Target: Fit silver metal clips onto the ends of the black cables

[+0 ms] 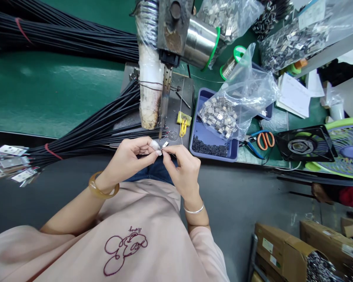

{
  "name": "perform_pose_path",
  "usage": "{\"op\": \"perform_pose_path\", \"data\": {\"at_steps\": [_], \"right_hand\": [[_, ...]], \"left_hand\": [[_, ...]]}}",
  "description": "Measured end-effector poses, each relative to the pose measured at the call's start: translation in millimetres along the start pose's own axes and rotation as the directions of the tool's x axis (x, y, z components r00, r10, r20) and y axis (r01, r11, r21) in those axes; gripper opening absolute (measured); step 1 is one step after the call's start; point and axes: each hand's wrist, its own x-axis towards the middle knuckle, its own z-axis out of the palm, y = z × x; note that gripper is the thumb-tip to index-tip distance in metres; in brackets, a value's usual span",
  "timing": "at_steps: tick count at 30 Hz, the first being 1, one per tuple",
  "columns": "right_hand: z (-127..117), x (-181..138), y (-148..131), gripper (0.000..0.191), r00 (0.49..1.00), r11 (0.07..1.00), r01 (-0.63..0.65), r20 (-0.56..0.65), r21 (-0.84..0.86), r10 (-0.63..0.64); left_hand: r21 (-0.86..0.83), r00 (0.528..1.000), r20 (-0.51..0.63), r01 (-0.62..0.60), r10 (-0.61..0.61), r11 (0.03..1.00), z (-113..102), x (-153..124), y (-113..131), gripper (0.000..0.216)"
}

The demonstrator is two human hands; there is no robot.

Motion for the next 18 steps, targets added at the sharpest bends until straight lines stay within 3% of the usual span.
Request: {"op": "perform_pose_path", "data": {"at_steps": [8, 16, 18], "right_hand": [[-2.7, 0.2, 3.7, 0.012, 1.0, 0.999, -0.026, 0.0, 0.021, 0.026], [-8.6, 0.8, 0.3, 0.014, 0.996, 0.999, 0.013, 0.093, 0.039, -0.017], [-19.2, 6.4, 5.5, 0.016, 0.999, 0.999, -0.027, 0.021, -0.018, 0.028]], "left_hand": [[-0.029, 1.0, -0.002, 0.028, -0.028, 0.999, -0.4, -0.1, 0.0, 0.012], [0.0, 0.999, 0.037, 0.004, -0.004, 1.0, -3.1, -1.0, -0.7, 0.013], [-0.015, 0.999, 0.035, 0.009, -0.008, 1.0, -3.6, -1.1, 0.1, 0.014]]}}
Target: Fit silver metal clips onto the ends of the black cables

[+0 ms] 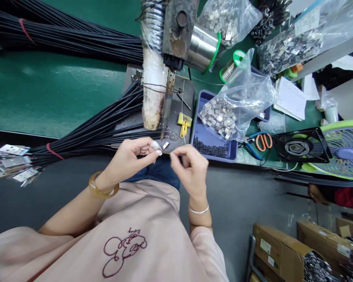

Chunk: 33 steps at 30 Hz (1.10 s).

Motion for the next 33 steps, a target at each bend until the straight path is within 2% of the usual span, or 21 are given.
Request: {"op": "perform_pose_path", "data": {"at_steps": [3, 4, 6, 9, 13, 17, 20, 25, 33], "right_hand": [[-17.8, 19.7, 15.6, 0.017, 0.981, 0.973, -0.069, -0.192, -0.221, 0.026], [-22.6, 28.3, 22.0, 0.016, 0.982, 0.955, -0.062, -0.187, -0.289, 0.008], [-29.5, 45.0, 34.1, 0.013, 0.995, 0.92, -0.026, -0.097, -0.39, -0.013], [-34.7, 61.4, 45.0, 0.013, 0.998, 0.885, -0.044, 0.024, -0.464, 0.062], [-39.0, 67.8, 46.4, 0.011, 0.977, 0.874, -0.058, 0.152, -0.483, 0.148], [-42.6, 70.2, 47.8, 0.009, 0.949, 0.924, -0.063, 0.264, -0.377, 0.173], [-44.3, 69.9, 50.1, 0.011, 0.947, 0.931, -0.092, 0.258, -0.353, 0.191], [-47.5, 65.6, 48.1, 0.013, 0.965, 0.878, -0.049, 0.203, -0.476, 0.164], [-52.0, 64.6, 45.7, 0.01, 0.953, 0.866, 0.082, 0.292, -0.493, 0.076]], "left_hand": [[-0.012, 1.0, -0.012, 0.0, -0.001, 1.0, 0.1, 0.2, 0.5, 0.013], [-0.014, 1.0, -0.015, 0.0, 0.0, 1.0, 0.3, 0.4, 0.4, 0.012], [-0.019, 1.0, -0.025, -0.001, 0.0, 1.0, 0.7, 0.7, -0.1, 0.011], [-0.039, 0.999, -0.035, -0.001, -0.001, 0.999, 1.3, 1.2, -1.1, 0.011], [-0.052, 1.0, -0.029, -0.011, 0.009, 0.999, 1.3, 1.9, -1.5, 0.011], [-0.052, 0.999, -0.037, -0.009, 0.007, 0.999, 1.2, 2.2, -0.6, 0.011], [-0.058, 0.999, -0.036, -0.006, 0.004, 0.998, 1.2, 2.1, -0.5, 0.01], [-0.128, 1.0, 0.018, 0.028, -0.026, 0.991, -3.7, 1.8, -0.3, 0.01], [-0.197, 0.981, 0.178, 0.115, -0.08, 0.974, -17.3, 4.0, 7.0, 0.02]]}}
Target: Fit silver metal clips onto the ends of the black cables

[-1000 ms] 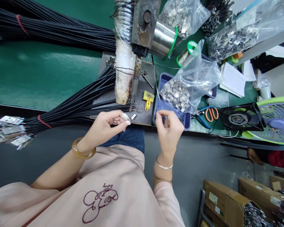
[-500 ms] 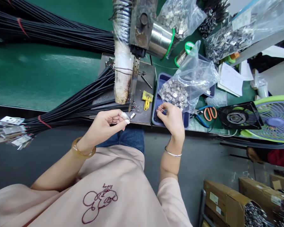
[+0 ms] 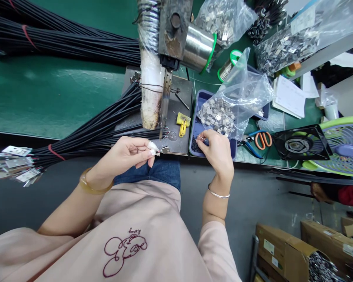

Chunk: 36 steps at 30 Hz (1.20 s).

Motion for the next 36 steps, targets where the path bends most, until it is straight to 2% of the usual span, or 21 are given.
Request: {"op": "perform_pose_path", "data": {"at_steps": [7, 12, 17, 24, 27, 29, 31, 34, 36], "right_hand": [[-2.1, 1.1, 2.7, 0.011, 0.997, 0.999, -0.01, 0.074, 0.042, 0.006], [-4.6, -1.4, 7.3, 0.01, 0.999, 0.997, -0.026, 0.049, 0.079, 0.022], [-5.3, -1.8, 10.6, 0.008, 0.994, 0.991, -0.03, 0.104, 0.128, 0.016], [-5.2, -3.7, 10.4, 0.012, 0.998, 0.993, -0.004, 0.058, 0.114, -0.003], [-4.1, -4.5, 11.2, 0.01, 0.997, 0.987, -0.045, 0.07, 0.152, 0.034], [-1.8, -6.3, 10.2, 0.012, 0.994, 0.971, -0.112, 0.004, 0.211, 0.113], [1.5, -10.3, 5.4, 0.015, 0.969, 0.936, -0.154, -0.137, 0.316, 0.205], [7.9, -21.8, -12.5, 0.016, 0.901, 0.867, -0.101, -0.324, 0.489, 0.288], [13.9, -31.8, -30.2, 0.016, 0.9, 0.81, -0.041, -0.33, 0.585, 0.284]], "left_hand": [[-0.001, 1.0, 0.018, 0.019, -0.019, 1.0, -1.4, -0.4, 1.2, 0.021], [-0.009, 0.999, 0.029, 0.026, -0.025, 1.0, -1.7, -0.3, 2.8, 0.021], [-0.007, 0.999, 0.029, 0.019, -0.019, 1.0, -1.3, -1.0, 2.8, 0.021], [0.017, 1.0, 0.009, 0.022, -0.022, 1.0, 1.1, -0.8, -0.2, 0.018], [0.031, 1.0, 0.0, 0.014, -0.014, 0.999, 1.9, -0.3, -1.9, 0.02], [0.042, 1.0, -0.007, 0.006, -0.006, 0.999, 2.7, -0.1, -2.5, 0.022], [0.045, 1.0, -0.025, -0.003, 0.004, 0.999, 4.2, 0.1, -2.9, 0.022], [0.041, 0.997, -0.073, -0.003, 0.006, 0.999, 7.3, 0.3, -3.6, 0.016], [0.039, 0.993, -0.114, 0.002, 0.002, 0.999, 9.6, 0.4, -4.4, 0.011]]}}
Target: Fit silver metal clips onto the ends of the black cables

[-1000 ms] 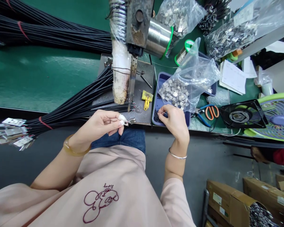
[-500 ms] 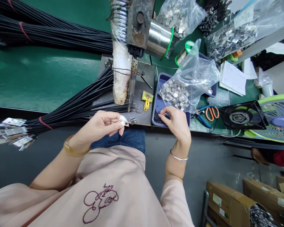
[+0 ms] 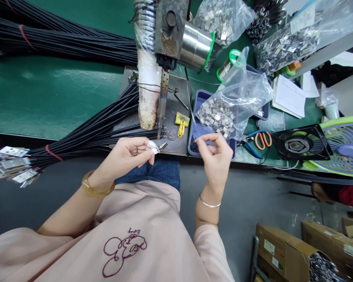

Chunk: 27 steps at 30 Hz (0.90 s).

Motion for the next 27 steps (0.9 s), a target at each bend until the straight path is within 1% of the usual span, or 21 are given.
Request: {"op": "perform_pose_path", "data": {"at_steps": [1, 3, 5, 8, 10, 17, 23, 27], "right_hand": [[5.5, -8.3, -5.2, 0.014, 0.999, 0.998, -0.007, 0.045, 0.066, 0.004], [17.4, -23.4, -13.7, 0.011, 0.984, 0.984, -0.03, 0.177, 0.174, -0.001], [29.0, -34.2, -18.2, 0.01, 0.971, 0.972, -0.043, 0.239, 0.23, -0.013], [41.3, -40.6, -18.7, 0.012, 0.971, 0.975, -0.062, 0.24, 0.215, 0.009], [44.8, -40.7, -17.8, 0.012, 0.971, 0.98, -0.071, 0.24, 0.187, 0.025], [44.9, -40.6, -20.3, 0.009, 0.971, 0.98, -0.046, 0.237, 0.194, -0.001], [45.5, -41.4, -22.9, 0.012, 0.97, 0.982, -0.047, 0.242, 0.18, 0.002], [45.4, -42.4, -25.1, 0.007, 0.972, 0.991, 0.002, 0.231, 0.136, -0.034]], "left_hand": [[0.0, 1.0, -0.019, 0.003, -0.003, 1.0, 1.1, 0.0, -0.5, 0.01], [-0.002, 0.999, -0.044, 0.002, -0.002, 1.0, 2.9, 0.1, -1.3, 0.01], [-0.009, 0.999, -0.052, -0.007, 0.006, 1.0, 4.2, 0.3, -1.9, 0.01], [-0.022, 0.999, -0.05, -0.023, 0.022, 0.999, 5.3, 0.6, -2.2, 0.01], [-0.016, 0.998, -0.051, -0.024, 0.023, 1.0, 5.7, 0.6, -2.2, 0.01], [0.05, 0.998, -0.057, -0.037, 0.039, 0.998, 5.7, 0.2, -2.9, 0.012], [0.061, 0.997, -0.05, -0.05, 0.053, 0.997, 5.2, -0.1, -3.1, 0.012], [0.062, 0.997, -0.046, -0.06, 0.062, 0.996, 5.5, 0.0, -3.1, 0.012]]}}
